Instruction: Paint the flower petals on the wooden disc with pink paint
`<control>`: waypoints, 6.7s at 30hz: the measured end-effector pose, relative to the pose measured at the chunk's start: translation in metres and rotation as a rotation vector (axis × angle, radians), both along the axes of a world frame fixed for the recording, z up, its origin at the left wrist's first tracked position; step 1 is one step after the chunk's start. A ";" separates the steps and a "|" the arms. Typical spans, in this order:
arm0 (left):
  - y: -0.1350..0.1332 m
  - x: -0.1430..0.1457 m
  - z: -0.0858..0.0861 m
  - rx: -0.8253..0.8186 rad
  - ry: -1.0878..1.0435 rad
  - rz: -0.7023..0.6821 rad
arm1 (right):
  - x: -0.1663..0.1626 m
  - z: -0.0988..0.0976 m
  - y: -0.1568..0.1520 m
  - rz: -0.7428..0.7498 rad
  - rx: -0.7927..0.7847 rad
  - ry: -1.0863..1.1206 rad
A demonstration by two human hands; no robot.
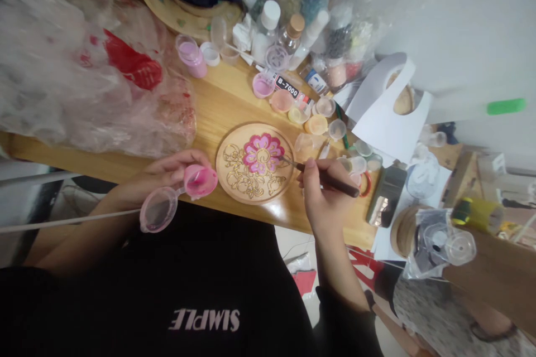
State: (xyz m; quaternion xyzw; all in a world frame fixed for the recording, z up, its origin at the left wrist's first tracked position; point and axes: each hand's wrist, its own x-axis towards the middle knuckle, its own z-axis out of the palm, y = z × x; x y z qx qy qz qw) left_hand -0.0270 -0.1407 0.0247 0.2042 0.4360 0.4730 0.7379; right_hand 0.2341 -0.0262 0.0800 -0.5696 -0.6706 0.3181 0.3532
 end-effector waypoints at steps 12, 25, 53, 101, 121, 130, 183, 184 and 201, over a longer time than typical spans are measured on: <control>0.000 0.001 -0.003 0.011 -0.035 0.030 | -0.004 -0.001 -0.001 0.014 -0.024 -0.012; -0.001 -0.001 -0.006 0.019 -0.120 0.037 | -0.001 -0.004 -0.002 0.038 -0.029 -0.013; 0.079 -0.002 0.022 0.260 0.174 0.084 | 0.015 -0.009 -0.003 -0.224 -0.056 0.805; 0.145 0.022 -0.001 0.065 0.036 0.172 | -0.012 -0.020 -0.018 -0.263 -0.042 0.195; 0.144 0.020 -0.013 0.128 0.042 0.148 | -0.011 -0.021 -0.021 -0.264 -0.013 0.190; 0.145 0.019 -0.013 0.094 0.027 0.135 | -0.011 -0.020 -0.024 -0.239 -0.015 0.163; 0.145 0.021 -0.003 0.068 0.039 0.127 | -0.012 -0.020 -0.027 -0.235 -0.043 0.184; 0.145 0.021 -0.002 0.058 0.034 0.128 | -0.011 -0.020 -0.027 -0.239 -0.039 0.184; 0.144 0.021 -0.004 0.055 0.047 0.122 | -0.015 -0.021 -0.027 -0.229 -0.064 0.174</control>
